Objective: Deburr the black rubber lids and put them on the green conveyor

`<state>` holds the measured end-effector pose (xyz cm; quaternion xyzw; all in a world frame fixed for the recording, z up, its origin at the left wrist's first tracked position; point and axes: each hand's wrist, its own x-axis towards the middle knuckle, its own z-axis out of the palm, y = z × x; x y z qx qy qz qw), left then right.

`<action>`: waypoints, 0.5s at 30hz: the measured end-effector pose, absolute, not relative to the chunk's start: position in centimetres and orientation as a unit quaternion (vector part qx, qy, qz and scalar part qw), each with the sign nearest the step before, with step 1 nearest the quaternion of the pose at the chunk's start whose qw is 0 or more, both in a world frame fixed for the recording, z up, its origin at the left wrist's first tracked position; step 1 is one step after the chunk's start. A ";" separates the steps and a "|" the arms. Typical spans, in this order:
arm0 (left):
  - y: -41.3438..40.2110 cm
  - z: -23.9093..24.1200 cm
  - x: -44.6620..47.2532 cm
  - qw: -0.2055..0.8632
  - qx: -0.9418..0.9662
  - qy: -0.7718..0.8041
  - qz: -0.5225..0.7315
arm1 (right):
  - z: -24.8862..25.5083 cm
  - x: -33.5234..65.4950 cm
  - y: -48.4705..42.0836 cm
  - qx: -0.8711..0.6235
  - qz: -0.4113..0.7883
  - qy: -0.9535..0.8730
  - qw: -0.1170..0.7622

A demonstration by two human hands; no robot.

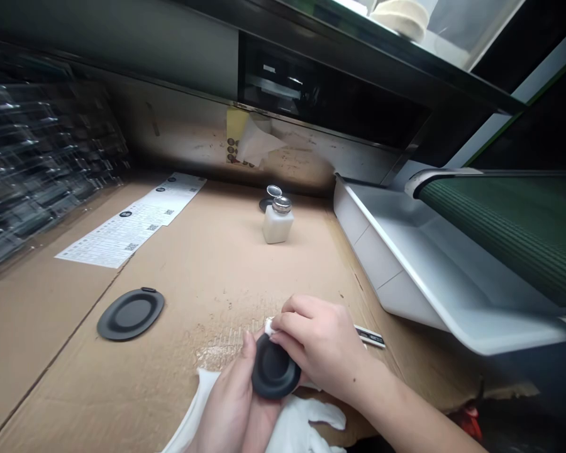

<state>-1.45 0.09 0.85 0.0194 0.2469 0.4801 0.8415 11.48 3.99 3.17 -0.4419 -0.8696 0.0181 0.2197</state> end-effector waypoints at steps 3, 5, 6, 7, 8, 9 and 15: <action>0.1 0.9 -1.4 0.837 0.022 0.268 0.476 | 2.9 11.7 4.2 -0.419 -0.034 -0.884 0.203; 0.2 0.9 -1.3 0.835 0.031 0.276 0.474 | 2.7 11.9 4.2 -0.410 -0.061 -0.891 0.188; 0.2 0.9 -1.2 0.834 0.037 0.279 0.475 | 2.7 11.9 4.2 -0.408 -0.071 -0.892 0.181; 0.3 0.9 -1.2 0.832 0.042 0.282 0.476 | 2.7 11.9 4.1 -0.408 -0.081 -0.892 0.175; 0.3 1.0 -1.1 0.830 0.046 0.286 0.477 | 2.7 12.0 3.9 -0.410 -0.089 -0.892 0.170; 0.3 1.0 -1.1 0.828 0.049 0.290 0.477 | 2.7 12.0 3.8 -0.414 -0.096 -0.890 0.165; 0.2 2.0 -1.2 0.806 0.051 0.353 0.472 | 3.8 14.6 4.5 -0.447 -0.170 -0.868 0.135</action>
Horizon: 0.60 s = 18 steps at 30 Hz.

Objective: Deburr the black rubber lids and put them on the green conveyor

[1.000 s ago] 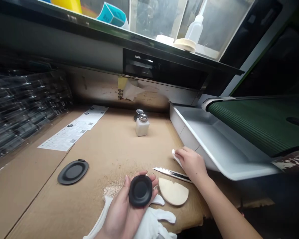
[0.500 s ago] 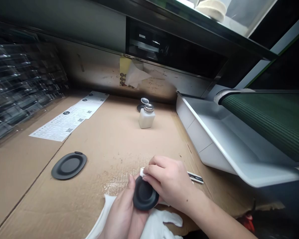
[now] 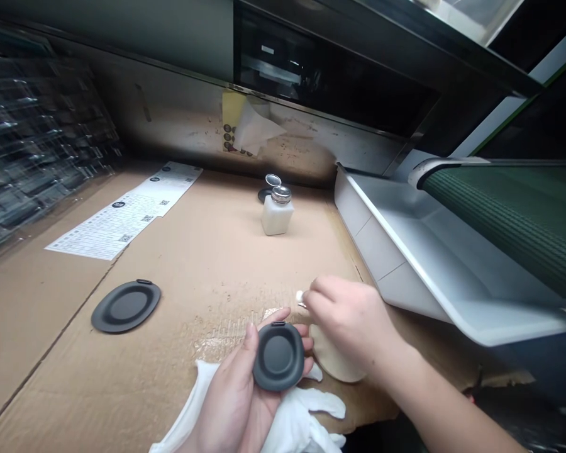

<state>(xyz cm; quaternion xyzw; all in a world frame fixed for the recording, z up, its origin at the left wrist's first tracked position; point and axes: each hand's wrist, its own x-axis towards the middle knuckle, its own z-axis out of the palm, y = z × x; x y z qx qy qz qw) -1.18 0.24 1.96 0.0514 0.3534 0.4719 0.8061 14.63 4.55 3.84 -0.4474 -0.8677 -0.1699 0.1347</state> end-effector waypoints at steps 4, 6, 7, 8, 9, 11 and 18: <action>0.2 2.4 -1.2 0.801 0.068 0.365 0.469 | 3.4 18.5 7.1 -0.496 -0.222 -0.832 0.108; 0.2 2.6 -1.1 0.801 0.068 0.367 0.468 | 2.4 20.1 8.3 -0.503 -0.223 -0.830 0.092; 0.2 2.6 -1.2 0.800 0.065 0.370 0.468 | 1.9 20.7 8.7 -0.504 -0.219 -0.831 0.087; 0.3 2.7 -1.2 0.799 0.060 0.372 0.468 | 1.4 21.2 9.0 -0.504 -0.213 -0.833 0.086; 0.3 2.8 -1.2 0.799 0.055 0.372 0.470 | 1.1 21.4 9.0 -0.505 -0.206 -0.834 0.085; 0.3 2.7 -1.3 0.799 0.042 0.368 0.475 | 0.8 21.5 8.3 -0.506 -0.191 -0.836 0.092; 0.3 1.0 -1.6 0.817 0.007 0.300 0.492 | 1.3 18.9 2.9 -0.541 -0.044 -0.826 0.150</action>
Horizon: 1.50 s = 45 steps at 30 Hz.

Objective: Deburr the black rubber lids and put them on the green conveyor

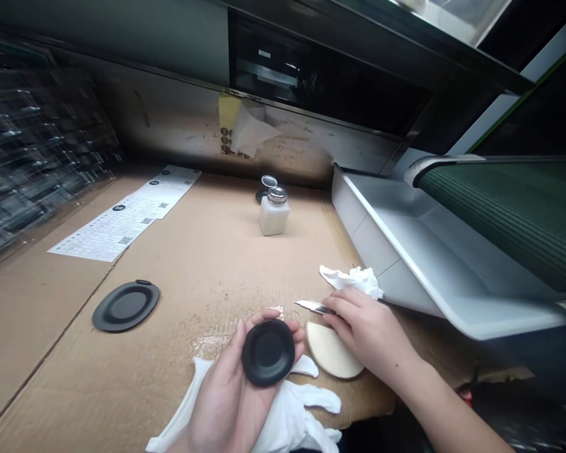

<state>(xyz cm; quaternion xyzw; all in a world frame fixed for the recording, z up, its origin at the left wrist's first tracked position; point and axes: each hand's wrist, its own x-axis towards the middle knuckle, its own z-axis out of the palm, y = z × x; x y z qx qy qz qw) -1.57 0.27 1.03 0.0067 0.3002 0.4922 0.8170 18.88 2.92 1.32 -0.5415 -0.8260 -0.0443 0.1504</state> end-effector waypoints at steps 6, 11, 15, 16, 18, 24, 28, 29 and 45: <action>0.1 0.6 -1.5 0.819 0.008 0.278 0.502 | 0.1 18.6 2.8 -0.616 -0.005 -0.776 0.138; 0.0 1.0 -1.7 0.816 0.020 0.274 0.508 | 0.7 18.2 2.2 -0.604 -0.036 -0.766 0.218; 0.1 0.8 -1.8 0.818 -0.007 0.257 0.514 | 1.7 15.8 0.1 -0.518 -0.118 -0.786 0.316; 0.1 0.7 -1.8 0.816 -0.016 0.252 0.519 | 1.8 15.0 -0.4 -0.495 -0.115 -0.801 0.317; 0.1 0.6 -1.9 0.815 -0.033 0.241 0.526 | 1.5 13.6 -1.4 -0.482 -0.074 -0.816 0.310; 0.1 0.5 -1.9 0.816 -0.062 0.228 0.527 | -0.8 11.5 -2.3 -0.526 0.013 -0.792 0.310; 0.2 0.5 -1.8 0.812 -0.060 0.231 0.533 | -1.3 11.3 -2.2 -0.526 0.014 -0.792 0.308; 0.2 0.5 -1.8 0.812 -0.057 0.232 0.532 | -1.2 11.3 -2.1 -0.527 0.013 -0.792 0.307; 0.2 0.1 -1.8 0.810 -0.041 0.229 0.539 | -1.1 11.0 -1.9 -0.521 0.006 -0.792 0.318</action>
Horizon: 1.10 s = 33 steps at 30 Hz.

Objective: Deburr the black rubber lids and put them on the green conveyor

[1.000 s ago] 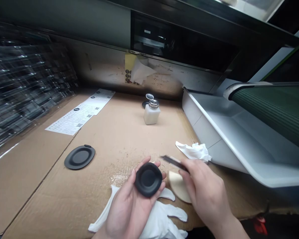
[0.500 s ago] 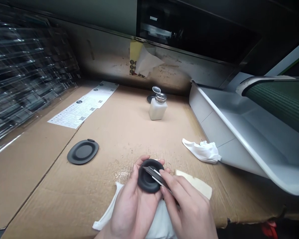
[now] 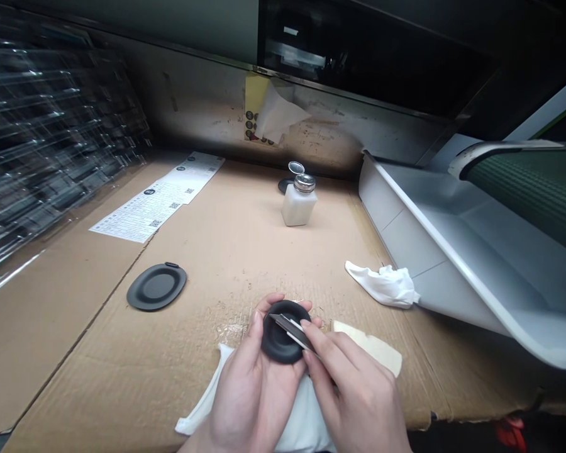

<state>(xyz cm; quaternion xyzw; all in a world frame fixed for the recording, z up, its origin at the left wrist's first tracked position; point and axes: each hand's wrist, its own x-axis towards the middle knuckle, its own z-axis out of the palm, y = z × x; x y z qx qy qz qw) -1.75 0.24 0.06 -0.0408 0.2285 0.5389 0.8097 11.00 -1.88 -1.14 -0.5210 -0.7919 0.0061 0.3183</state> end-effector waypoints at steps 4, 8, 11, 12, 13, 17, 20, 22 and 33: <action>0.2 0.1 -1.7 0.811 -0.032 0.228 0.539 | -0.7 10.9 -1.8 -0.522 0.000 -0.787 0.328; 0.3 0.1 -1.7 0.813 -0.025 0.229 0.535 | -0.5 10.8 -1.8 -0.520 0.002 -0.788 0.330; 0.3 0.1 -1.7 0.814 -0.018 0.229 0.534 | -0.4 10.8 -1.9 -0.520 0.011 -0.784 0.339; 0.3 0.1 -1.7 0.815 -0.016 0.228 0.532 | -0.4 10.8 -1.9 -0.520 0.014 -0.783 0.341; 0.3 0.1 -1.7 0.815 -0.015 0.228 0.532 | -0.4 10.8 -1.9 -0.519 0.018 -0.784 0.341; 0.2 0.1 -1.7 0.815 -0.010 0.228 0.533 | -0.3 10.9 -1.8 -0.512 0.028 -0.790 0.337; 0.1 0.1 -1.8 0.814 -0.009 0.231 0.533 | -0.2 10.9 -1.8 -0.509 0.030 -0.793 0.332; 0.1 0.2 -1.8 0.813 -0.011 0.234 0.533 | -0.2 11.0 -1.9 -0.509 0.030 -0.796 0.328; 0.2 0.3 -1.7 0.812 -0.007 0.240 0.532 | -0.1 11.5 -2.0 -0.507 0.071 -0.799 0.316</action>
